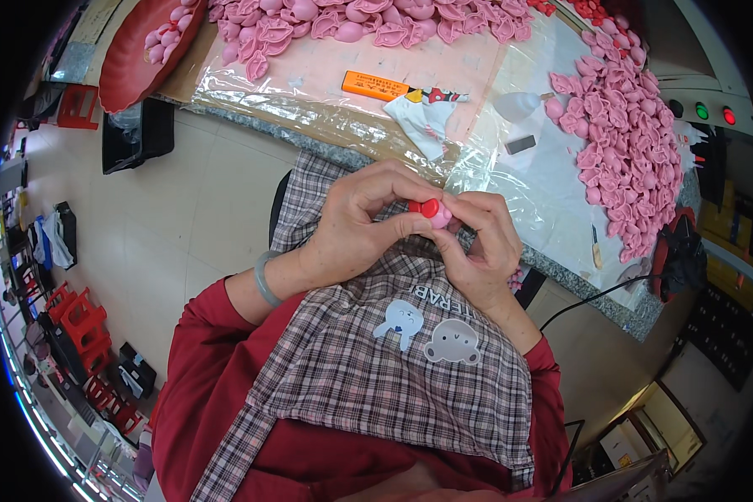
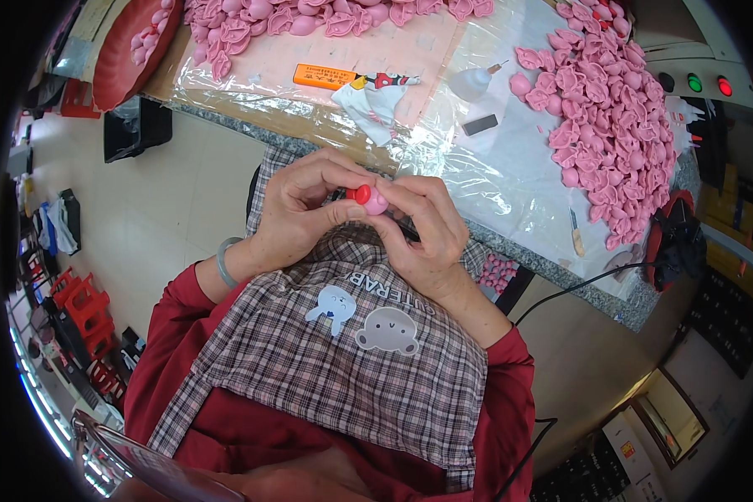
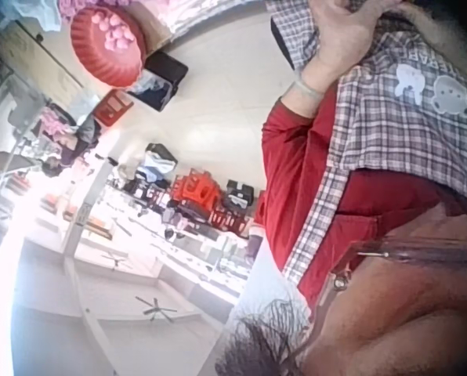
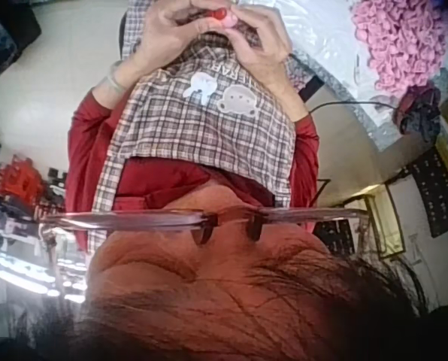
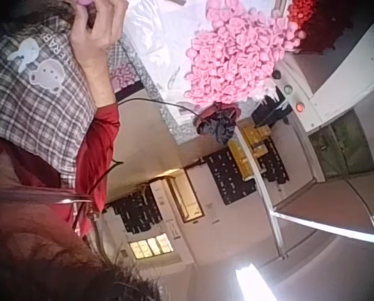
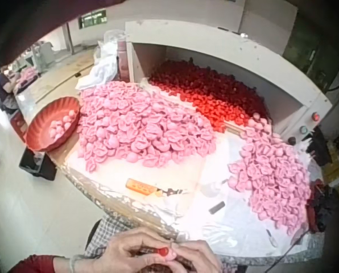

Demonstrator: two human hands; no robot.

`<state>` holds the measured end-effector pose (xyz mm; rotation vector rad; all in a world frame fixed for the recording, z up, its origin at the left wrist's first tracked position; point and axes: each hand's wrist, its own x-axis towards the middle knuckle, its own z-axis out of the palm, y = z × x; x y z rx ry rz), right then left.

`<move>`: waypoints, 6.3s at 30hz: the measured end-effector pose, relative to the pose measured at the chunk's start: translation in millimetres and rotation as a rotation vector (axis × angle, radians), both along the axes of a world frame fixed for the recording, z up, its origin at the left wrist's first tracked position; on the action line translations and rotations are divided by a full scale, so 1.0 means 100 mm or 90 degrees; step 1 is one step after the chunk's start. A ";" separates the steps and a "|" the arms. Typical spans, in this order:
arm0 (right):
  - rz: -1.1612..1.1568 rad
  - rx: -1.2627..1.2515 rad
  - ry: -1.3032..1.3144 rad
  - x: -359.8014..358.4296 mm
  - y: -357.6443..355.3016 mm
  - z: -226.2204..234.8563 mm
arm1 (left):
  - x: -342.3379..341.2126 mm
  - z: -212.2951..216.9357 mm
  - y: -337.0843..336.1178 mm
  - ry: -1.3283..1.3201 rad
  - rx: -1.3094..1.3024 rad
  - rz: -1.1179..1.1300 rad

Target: The recorder is assembling small pink plastic toy components by applying glue and joining parts at a workbench.

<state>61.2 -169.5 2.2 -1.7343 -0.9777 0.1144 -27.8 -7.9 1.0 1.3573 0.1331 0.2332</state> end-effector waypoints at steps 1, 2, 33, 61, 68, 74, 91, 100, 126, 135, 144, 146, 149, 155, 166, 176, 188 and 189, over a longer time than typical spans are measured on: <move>0.000 0.000 0.000 0.00 0.00 0.00 | 0.00 -0.01 0.00 0.000 -0.004 -0.002; 0.003 0.005 0.001 0.00 0.01 -0.01 | 0.00 -0.01 -0.01 0.000 -0.004 -0.003; 0.044 -0.060 -0.123 0.17 0.06 0.17 | 0.04 -0.11 -0.05 -0.016 -0.151 0.001; 0.035 0.015 0.005 0.16 0.02 0.10 | 0.02 -0.14 -0.04 0.001 -0.309 -0.027; 0.017 0.031 -0.011 0.09 -0.01 0.08 | -0.02 -0.03 -0.06 0.000 -0.205 -0.006; 0.011 0.063 -0.031 0.07 0.00 0.01 | -0.02 0.00 -0.09 -0.018 -0.204 0.026; -0.010 0.052 0.035 0.07 0.02 -0.08 | 0.02 -0.06 -0.05 -0.016 -0.118 0.011; 0.009 0.052 0.086 0.12 0.06 -0.08 | 0.08 0.00 0.05 -0.011 0.056 -0.007; 0.014 0.048 -0.101 0.01 0.10 -0.09 | -0.06 0.01 0.06 0.082 -0.130 -0.006; 0.027 0.032 -0.088 0.02 0.06 -0.10 | -0.08 0.00 0.03 0.113 -0.084 -0.007; 0.039 0.028 -0.093 0.03 0.04 -0.10 | -0.07 -0.01 0.01 0.109 -0.159 -0.017; 0.040 0.032 -0.096 0.04 0.05 -0.09 | -0.06 0.01 0.01 0.097 -0.153 -0.014; 0.043 0.025 -0.103 0.05 0.03 -0.09 | -0.08 0.03 0.01 0.108 -0.130 -0.017; 0.036 0.029 -0.111 0.04 0.04 -0.10 | -0.08 -0.04 0.01 0.119 -0.140 -0.031; 0.000 0.065 -0.046 0.05 0.11 -0.01 | -0.05 -0.02 0.05 0.011 -0.094 -0.002; 0.036 0.093 -0.088 0.04 0.11 -0.03 | -0.06 0.02 0.01 0.027 -0.075 0.032; 0.020 0.046 -0.005 0.09 0.15 0.06 | 0.05 0.13 0.54 0.001 0.050 0.200; 0.024 0.053 -0.011 0.11 0.12 0.06 | 0.03 0.08 0.78 -0.006 0.132 0.242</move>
